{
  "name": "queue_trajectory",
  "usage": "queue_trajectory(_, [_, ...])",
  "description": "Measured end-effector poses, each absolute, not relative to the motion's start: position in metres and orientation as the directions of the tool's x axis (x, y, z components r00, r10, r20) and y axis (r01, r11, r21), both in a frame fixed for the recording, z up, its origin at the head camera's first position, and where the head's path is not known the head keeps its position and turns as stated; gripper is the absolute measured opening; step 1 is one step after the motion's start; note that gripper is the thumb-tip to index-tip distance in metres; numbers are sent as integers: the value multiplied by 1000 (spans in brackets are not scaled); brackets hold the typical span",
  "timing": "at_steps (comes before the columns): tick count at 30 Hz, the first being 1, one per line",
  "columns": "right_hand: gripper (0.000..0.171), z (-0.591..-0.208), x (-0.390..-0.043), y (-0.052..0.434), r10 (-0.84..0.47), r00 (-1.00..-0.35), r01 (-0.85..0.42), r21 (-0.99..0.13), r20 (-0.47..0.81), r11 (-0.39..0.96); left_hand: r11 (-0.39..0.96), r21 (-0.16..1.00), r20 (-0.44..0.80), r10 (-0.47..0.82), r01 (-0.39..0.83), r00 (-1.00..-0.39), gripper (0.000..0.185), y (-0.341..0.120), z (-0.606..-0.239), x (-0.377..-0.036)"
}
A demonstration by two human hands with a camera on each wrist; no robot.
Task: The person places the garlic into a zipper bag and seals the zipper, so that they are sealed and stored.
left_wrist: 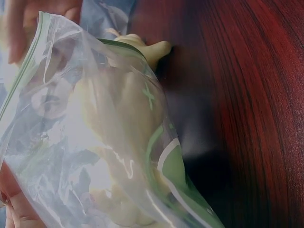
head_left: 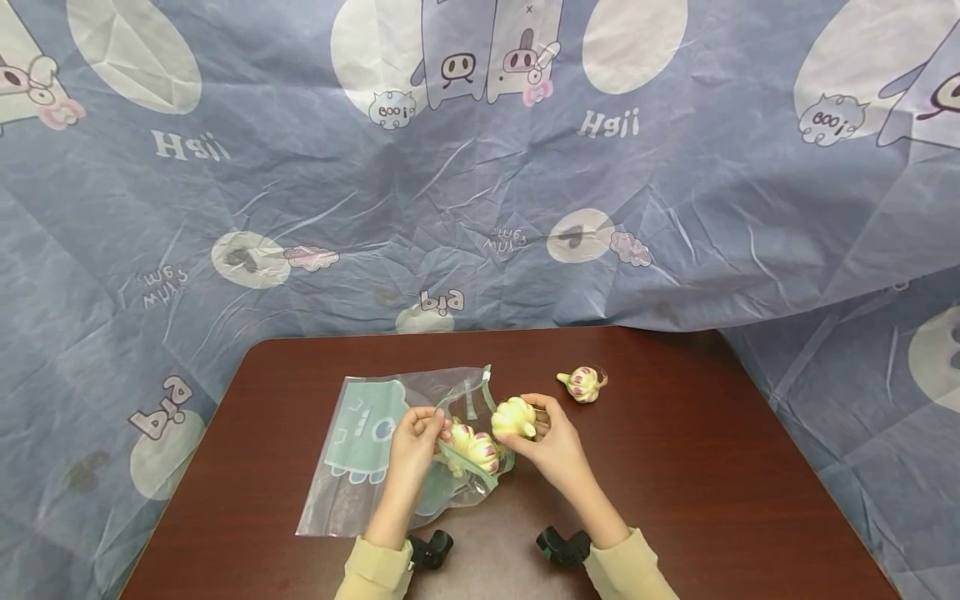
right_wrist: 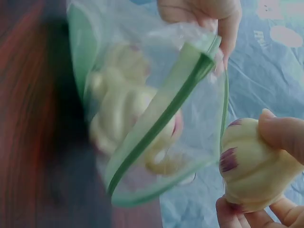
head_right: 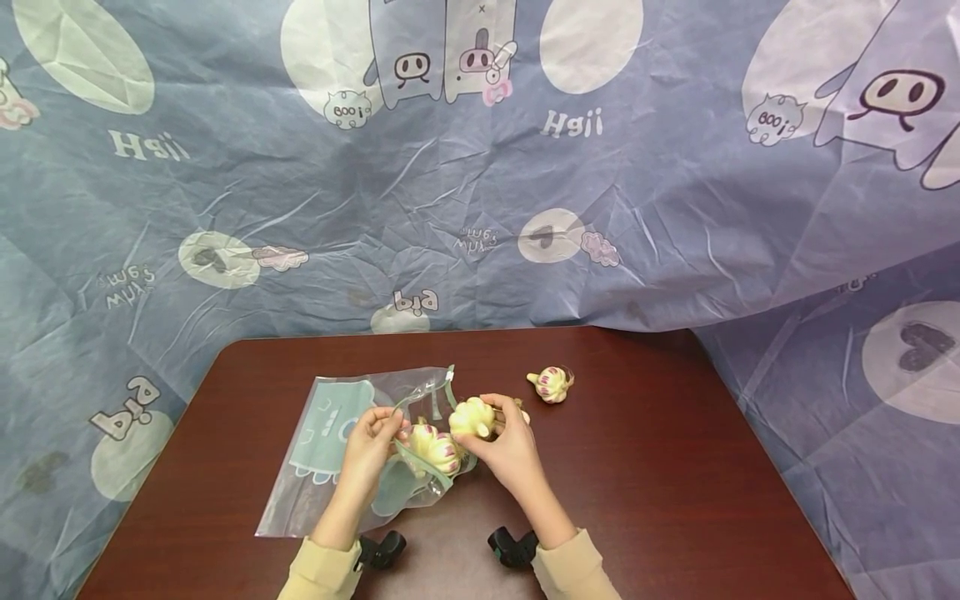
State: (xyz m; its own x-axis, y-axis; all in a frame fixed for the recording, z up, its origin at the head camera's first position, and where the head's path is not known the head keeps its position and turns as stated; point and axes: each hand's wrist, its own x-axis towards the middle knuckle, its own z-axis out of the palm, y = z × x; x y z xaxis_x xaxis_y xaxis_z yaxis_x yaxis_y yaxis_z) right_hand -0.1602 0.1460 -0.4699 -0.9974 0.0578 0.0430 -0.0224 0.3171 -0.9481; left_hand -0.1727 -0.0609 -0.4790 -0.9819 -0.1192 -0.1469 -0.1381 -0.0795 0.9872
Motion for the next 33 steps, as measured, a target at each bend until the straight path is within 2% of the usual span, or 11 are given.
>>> queue_trajectory(10, [64,-461,-174,125,-3,-1000,-13,-981,13,194,-84,986,-152,-122,-142,-981,22,-59,-476,-173])
queue_trajectory(16, [65,-471,-180,117,-9,-999,45,-985,-47,169,-89,986,-150,-112,-141,-982,22,-58,-475,-174])
queue_trajectory(21, [65,-479,-183,108,-16,-999,41,-984,-44,172,-84,987,-148,-114,-139,-982,21,-58,-476,-174])
queue_trajectory(28, [65,-487,-185,95,-36,-999,-7,-966,-3,257,-75,987,-151,-116,-143,-982,20,-57,-476,-175])
queue_trajectory(33, [57,-490,-189,87,-69,-996,-87,-884,62,460,-79,988,-138,-110,-129,-984,19,-56,-474,-175])
